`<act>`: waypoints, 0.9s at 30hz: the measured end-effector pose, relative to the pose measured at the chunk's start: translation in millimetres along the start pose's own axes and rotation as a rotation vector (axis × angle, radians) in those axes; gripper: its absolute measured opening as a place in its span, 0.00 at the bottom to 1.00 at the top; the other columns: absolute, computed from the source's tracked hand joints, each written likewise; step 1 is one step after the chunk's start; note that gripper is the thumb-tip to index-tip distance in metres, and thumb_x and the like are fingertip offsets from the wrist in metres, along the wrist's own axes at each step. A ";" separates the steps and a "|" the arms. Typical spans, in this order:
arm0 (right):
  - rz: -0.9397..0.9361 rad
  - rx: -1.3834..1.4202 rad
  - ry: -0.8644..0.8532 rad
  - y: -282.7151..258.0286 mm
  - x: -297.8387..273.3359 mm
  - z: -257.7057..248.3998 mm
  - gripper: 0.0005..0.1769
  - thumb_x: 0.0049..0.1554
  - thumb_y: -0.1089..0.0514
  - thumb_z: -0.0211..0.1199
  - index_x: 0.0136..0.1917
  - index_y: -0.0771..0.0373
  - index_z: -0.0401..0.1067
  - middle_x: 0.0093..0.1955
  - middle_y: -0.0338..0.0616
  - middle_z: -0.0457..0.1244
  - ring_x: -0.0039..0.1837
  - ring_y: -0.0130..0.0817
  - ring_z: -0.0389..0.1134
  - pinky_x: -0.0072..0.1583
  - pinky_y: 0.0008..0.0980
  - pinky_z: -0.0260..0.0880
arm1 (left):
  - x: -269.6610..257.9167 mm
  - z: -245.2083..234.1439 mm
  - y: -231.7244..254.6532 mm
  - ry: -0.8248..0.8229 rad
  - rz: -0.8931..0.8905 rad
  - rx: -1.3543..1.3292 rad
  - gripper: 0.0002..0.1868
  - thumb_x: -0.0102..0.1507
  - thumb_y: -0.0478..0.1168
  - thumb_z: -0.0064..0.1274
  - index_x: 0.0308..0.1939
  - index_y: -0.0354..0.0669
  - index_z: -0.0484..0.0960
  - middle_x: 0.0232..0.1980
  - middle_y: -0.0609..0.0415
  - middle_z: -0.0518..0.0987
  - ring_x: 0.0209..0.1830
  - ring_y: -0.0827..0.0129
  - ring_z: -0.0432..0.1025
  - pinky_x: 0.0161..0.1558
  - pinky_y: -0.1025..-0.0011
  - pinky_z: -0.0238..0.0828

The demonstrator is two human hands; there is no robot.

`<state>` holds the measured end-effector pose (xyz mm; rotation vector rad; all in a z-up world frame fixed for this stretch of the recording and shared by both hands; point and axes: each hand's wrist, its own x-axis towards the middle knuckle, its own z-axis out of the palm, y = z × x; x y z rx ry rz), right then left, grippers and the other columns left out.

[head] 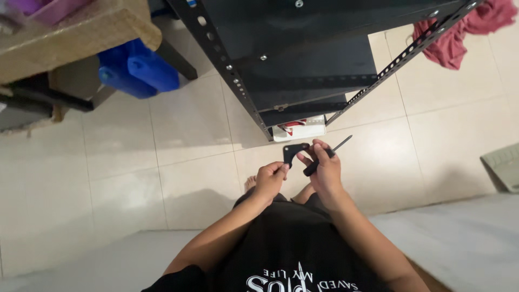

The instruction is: The person assembles a black metal shelving unit by inserting bolts and tightening them with a screwdriver. They repeatedly align the shelf panels and secure fasteners along the frame edges.

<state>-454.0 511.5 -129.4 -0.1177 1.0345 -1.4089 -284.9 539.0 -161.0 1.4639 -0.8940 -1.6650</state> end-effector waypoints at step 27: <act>-0.206 0.167 0.389 -28.6 -32.9 -114.0 0.14 0.61 0.63 0.61 0.59 0.71 0.69 0.43 0.44 0.64 0.43 0.32 0.68 0.51 0.39 0.75 | 169.0 99.1 3.5 -0.508 -0.150 -0.361 0.18 0.70 0.56 0.55 0.33 0.50 0.74 0.17 0.66 0.62 0.14 0.77 0.54 0.17 0.75 0.50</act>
